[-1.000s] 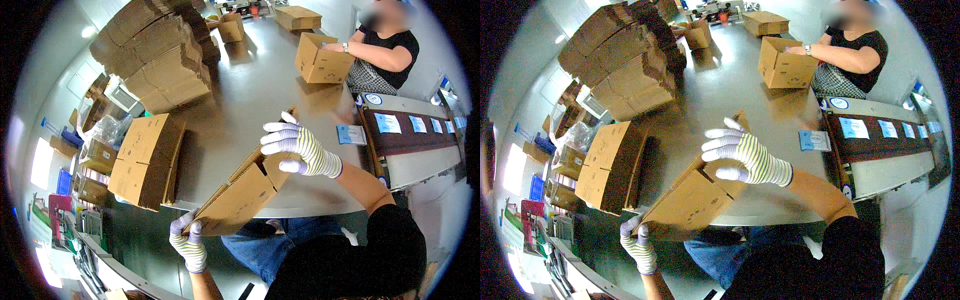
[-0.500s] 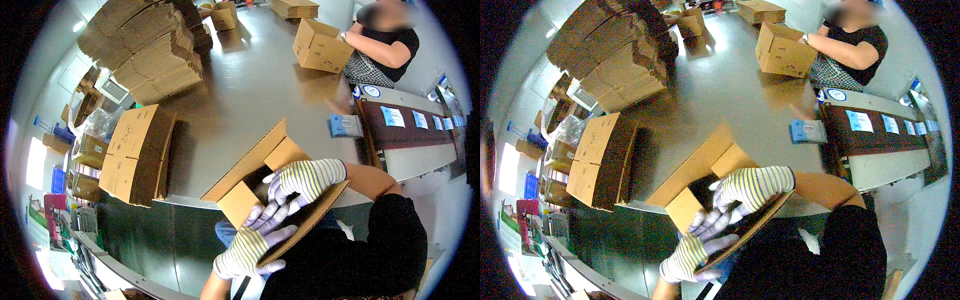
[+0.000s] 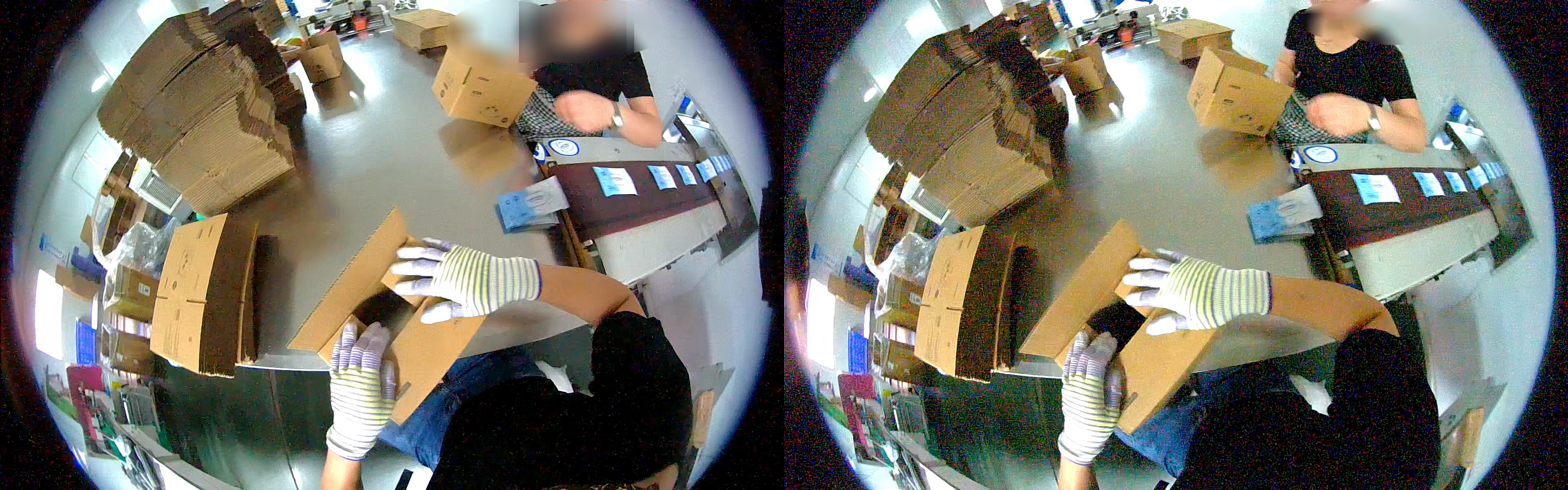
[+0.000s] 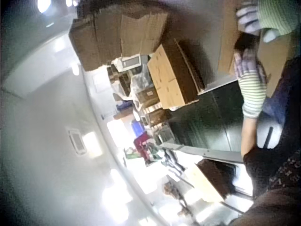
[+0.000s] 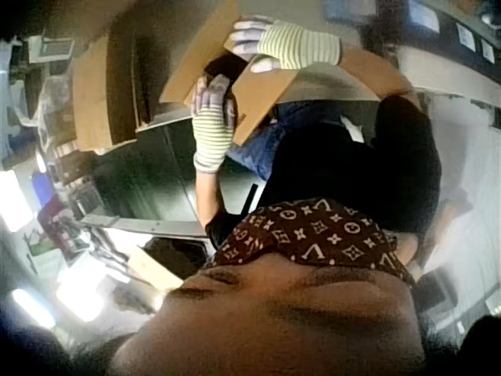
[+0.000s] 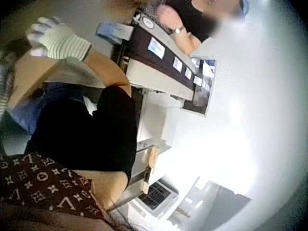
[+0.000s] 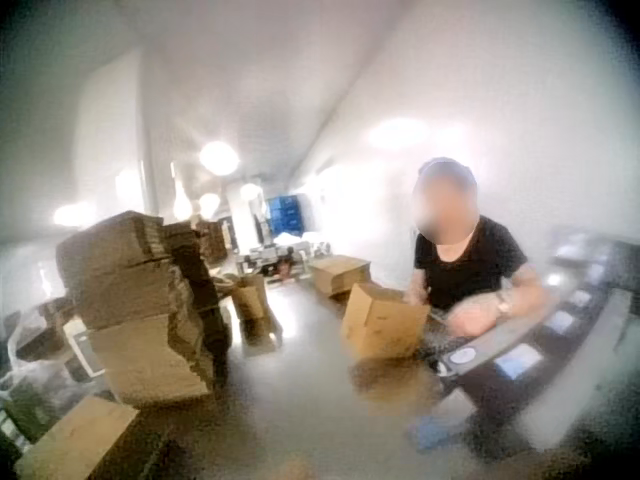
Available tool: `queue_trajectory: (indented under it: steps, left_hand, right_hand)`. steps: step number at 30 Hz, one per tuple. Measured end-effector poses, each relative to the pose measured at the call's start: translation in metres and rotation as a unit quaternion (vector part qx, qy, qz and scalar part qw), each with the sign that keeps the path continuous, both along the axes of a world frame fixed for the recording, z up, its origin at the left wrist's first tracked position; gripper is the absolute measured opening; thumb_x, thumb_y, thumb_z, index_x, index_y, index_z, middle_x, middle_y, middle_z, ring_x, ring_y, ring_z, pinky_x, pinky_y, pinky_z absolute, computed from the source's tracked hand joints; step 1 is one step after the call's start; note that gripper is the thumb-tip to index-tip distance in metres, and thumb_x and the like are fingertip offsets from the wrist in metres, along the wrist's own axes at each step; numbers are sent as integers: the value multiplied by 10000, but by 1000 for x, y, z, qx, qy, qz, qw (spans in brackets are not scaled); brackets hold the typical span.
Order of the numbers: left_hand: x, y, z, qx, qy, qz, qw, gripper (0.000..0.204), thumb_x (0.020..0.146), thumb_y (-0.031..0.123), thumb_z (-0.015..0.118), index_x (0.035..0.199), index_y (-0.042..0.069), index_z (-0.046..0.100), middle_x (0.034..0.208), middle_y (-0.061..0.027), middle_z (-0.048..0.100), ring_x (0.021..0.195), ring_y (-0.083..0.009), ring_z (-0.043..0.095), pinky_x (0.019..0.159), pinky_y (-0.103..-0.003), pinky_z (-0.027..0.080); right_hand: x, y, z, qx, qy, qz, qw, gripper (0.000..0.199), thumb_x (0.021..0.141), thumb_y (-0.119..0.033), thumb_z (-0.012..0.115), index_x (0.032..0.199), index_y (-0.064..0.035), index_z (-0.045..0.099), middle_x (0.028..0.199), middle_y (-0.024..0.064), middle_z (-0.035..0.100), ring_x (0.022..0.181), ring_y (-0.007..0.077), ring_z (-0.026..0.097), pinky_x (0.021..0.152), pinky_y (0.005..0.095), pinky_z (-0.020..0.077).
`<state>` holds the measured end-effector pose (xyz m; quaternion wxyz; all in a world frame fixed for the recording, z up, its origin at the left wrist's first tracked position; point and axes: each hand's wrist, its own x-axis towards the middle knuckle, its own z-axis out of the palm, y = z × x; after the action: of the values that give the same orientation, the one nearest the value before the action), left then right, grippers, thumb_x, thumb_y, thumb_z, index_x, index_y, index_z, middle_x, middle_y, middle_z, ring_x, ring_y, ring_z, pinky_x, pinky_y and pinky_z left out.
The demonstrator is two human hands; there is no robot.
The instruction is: The person takes small blue packages from a conveyor belt and places them into a cardboard box by hand.
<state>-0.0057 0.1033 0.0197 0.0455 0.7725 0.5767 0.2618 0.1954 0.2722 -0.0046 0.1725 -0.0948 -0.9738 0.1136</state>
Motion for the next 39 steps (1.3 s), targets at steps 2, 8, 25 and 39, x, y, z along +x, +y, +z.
queue_trajectory:
  steps: [2, 8, 25, 39]
  left_hand:
    - [4, 7, 7, 4, 86, -3, 996, 433, 847, 140, 550, 1244, -12, 470, 1222, -213, 539, 1187, -440, 457, 1050, -510, 307]
    - [2, 25, 9, -66, 58, -104, 991, 392, 840, 160, 548, 1192, -9, 511, 1049, -252, 578, 998, -420, 532, 1018, -517, 332]
    - [0, -26, -125, 203, -448, 190, 850, 478, 928, 267, 526, 1306, 0, 406, 1285, -158, 515, 1079, -257, 561, 894, -426, 491]
    - [-61, -73, -248, 12, -622, 330, 709, 489, 928, 375, 438, 1310, 72, 405, 1289, -161, 459, 1146, -326, 482, 992, -471, 388]
  right_hand:
    - [-6, 2, -1, 4, 6, 2, 1000, 533, 830, -387, 620, 1241, -59, 535, 1357, 147, 447, 1325, 316, 342, 1108, 469, 246]
    - [0, 7, -5, -91, 116, 21, 989, 396, 858, -284, 623, 1183, -66, 562, 1278, 160, 509, 1234, 324, 444, 1048, 421, 351]
    - [-22, -33, 87, -169, 312, -143, 924, 725, 750, -381, 733, 1282, 9, 434, 1117, 218, 611, 1016, 319, 621, 899, 374, 482]
    - [-75, -65, -7, 75, 100, -27, 992, 507, 845, -481, 525, 1111, -49, 507, 811, 62, 548, 707, 211, 562, 589, 359, 473]
